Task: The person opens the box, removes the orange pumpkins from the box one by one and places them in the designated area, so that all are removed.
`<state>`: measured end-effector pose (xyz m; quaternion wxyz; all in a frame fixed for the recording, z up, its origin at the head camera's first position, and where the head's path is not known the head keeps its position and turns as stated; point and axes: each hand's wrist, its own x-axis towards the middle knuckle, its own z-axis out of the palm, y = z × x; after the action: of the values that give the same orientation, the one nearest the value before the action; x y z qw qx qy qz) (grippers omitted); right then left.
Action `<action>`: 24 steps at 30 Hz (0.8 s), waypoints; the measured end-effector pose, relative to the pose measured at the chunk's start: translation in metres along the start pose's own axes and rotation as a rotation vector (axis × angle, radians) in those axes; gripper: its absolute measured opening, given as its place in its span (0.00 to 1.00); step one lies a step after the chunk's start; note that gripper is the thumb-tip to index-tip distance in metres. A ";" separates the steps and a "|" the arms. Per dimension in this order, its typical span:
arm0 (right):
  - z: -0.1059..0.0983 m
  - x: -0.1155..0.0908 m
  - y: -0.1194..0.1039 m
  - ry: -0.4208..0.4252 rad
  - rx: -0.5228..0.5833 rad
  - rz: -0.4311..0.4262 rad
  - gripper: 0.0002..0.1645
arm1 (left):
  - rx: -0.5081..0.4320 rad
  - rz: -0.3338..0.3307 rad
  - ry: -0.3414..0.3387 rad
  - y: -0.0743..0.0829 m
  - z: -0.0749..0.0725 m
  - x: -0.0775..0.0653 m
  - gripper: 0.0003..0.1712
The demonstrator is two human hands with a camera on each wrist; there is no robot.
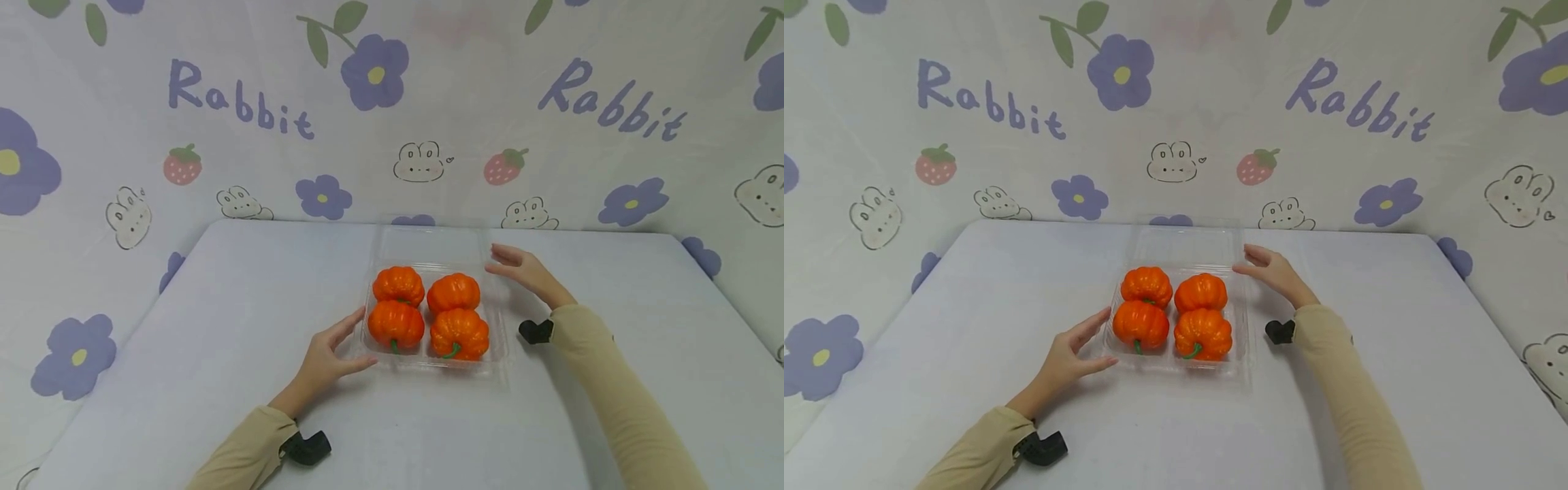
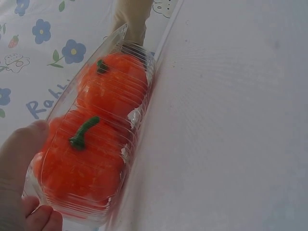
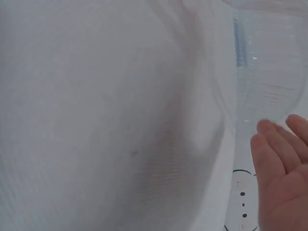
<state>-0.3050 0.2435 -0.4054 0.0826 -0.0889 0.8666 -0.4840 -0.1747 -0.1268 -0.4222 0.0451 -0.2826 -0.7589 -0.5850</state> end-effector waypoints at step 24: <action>0.007 -0.072 -0.076 0.088 0.065 -0.716 0.59 | 0.013 0.027 0.017 0.000 0.000 0.001 0.39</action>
<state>-0.2284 0.2159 -0.3402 -0.1266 -0.3631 0.7674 -0.5130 -0.1759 -0.1264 -0.4214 0.0615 -0.2876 -0.7584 -0.5817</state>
